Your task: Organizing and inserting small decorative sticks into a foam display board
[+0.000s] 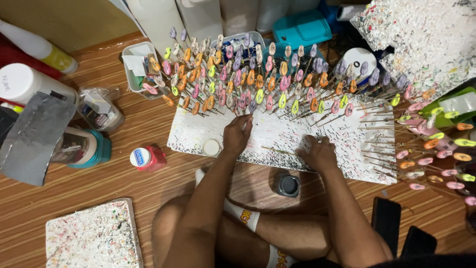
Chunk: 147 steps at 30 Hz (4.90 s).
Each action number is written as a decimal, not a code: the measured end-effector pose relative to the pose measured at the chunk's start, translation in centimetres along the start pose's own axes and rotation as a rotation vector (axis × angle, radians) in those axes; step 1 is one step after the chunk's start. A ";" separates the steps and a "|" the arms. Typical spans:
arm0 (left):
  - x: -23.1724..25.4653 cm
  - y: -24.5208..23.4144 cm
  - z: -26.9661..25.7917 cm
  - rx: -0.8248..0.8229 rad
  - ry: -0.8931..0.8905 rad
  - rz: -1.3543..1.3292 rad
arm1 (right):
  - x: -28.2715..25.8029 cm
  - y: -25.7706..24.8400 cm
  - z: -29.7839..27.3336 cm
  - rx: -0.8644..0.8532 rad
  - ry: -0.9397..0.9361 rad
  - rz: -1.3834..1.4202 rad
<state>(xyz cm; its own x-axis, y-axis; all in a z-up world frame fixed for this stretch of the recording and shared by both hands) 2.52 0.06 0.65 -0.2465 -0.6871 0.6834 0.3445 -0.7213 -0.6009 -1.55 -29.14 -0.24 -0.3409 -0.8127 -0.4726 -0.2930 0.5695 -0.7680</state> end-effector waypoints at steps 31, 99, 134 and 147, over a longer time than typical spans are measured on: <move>1.9 3.6 -6.6 -0.682 0.260 0.471 | 8.6 -0.9 1.3 0.427 -0.056 0.604; 8.5 -5.6 -6.9 -0.265 0.317 -0.138 | -3.8 0.5 -9.7 0.660 -0.791 0.271; 1.7 -0.1 -0.1 0.031 0.150 0.129 | 0.4 0.8 -0.1 0.002 0.055 -0.069; 1.5 0.7 -0.1 -0.015 0.105 0.027 | -0.2 0.7 0.2 0.018 0.015 -0.120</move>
<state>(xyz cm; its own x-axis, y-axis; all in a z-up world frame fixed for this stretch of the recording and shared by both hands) 2.35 -1.48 1.19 -0.3307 -0.7115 0.6200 0.3391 -0.7027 -0.6255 -1.54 -28.57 -0.77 -0.3179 -0.8728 -0.3704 -0.3160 0.4659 -0.8265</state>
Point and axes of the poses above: each hand's wrist, its own z-axis towards the middle knuckle, its own y-axis out of the palm, x = y × z, the point moved 3 cm from there along z, towards the middle knuckle, and after that the axes turned 15 degrees about z, right-handed, at the moved point
